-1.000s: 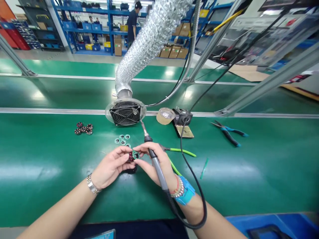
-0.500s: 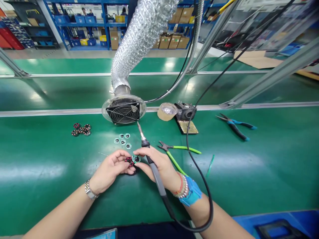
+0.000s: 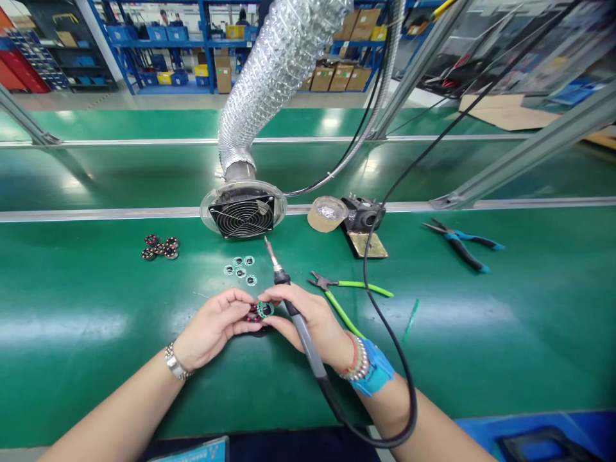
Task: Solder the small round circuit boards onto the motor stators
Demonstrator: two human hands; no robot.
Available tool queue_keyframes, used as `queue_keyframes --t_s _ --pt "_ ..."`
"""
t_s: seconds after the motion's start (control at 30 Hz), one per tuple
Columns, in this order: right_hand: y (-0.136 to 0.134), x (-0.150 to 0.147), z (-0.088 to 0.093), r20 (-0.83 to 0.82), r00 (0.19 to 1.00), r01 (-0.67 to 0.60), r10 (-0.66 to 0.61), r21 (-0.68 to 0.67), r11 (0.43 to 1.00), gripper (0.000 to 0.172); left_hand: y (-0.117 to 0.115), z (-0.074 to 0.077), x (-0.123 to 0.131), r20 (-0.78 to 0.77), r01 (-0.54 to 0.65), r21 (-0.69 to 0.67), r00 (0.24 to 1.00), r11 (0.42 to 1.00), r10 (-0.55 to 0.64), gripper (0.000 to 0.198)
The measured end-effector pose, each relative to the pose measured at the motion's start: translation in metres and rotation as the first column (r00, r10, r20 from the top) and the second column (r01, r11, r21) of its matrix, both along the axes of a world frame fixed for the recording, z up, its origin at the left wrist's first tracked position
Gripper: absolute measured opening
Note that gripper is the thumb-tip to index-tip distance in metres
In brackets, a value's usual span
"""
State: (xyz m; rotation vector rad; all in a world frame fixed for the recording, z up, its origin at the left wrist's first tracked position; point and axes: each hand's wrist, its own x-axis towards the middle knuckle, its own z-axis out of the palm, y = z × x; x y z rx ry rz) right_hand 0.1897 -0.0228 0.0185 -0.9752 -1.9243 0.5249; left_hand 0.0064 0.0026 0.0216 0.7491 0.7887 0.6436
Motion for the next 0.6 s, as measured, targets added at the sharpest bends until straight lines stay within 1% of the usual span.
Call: queue_keyframes --t_s 0.17,0.23,0.3,0.43,0.53,0.6 --pt "0.0 -0.003 -0.007 -0.113 0.992 0.03 -0.051 -0.175 0.984 0.043 -0.004 -0.003 0.001 -0.131 0.035 0.171 0.991 0.985 -0.013 0.016" --pt "-0.001 -0.006 -0.01 -0.154 0.985 0.04 -0.075 -0.218 0.975 0.045 -0.006 -0.005 0.003 -0.176 0.051 0.231 0.984 0.972 -0.009 0.017" --pt "-0.002 -0.011 -0.011 -0.172 0.981 0.049 -0.091 -0.231 0.972 0.046 -0.007 -0.007 0.004 -0.205 0.061 0.269 0.979 0.961 -0.004 0.017" --pt "-0.005 -0.019 -0.01 -0.137 0.984 0.079 -0.109 -0.207 0.975 0.044 -0.008 -0.009 0.007 -0.217 0.051 0.271 0.976 0.961 0.009 0.015" --pt "-0.007 -0.023 -0.01 -0.106 0.985 0.116 -0.137 -0.186 0.976 0.043 -0.01 -0.008 0.008 -0.189 -0.005 0.236 0.981 0.972 0.051 0.015" --pt "-0.007 -0.026 -0.01 -0.098 0.982 0.14 -0.159 -0.18 0.974 0.042 -0.011 -0.007 0.008 -0.14 -0.047 0.201 0.987 0.979 0.076 0.014"
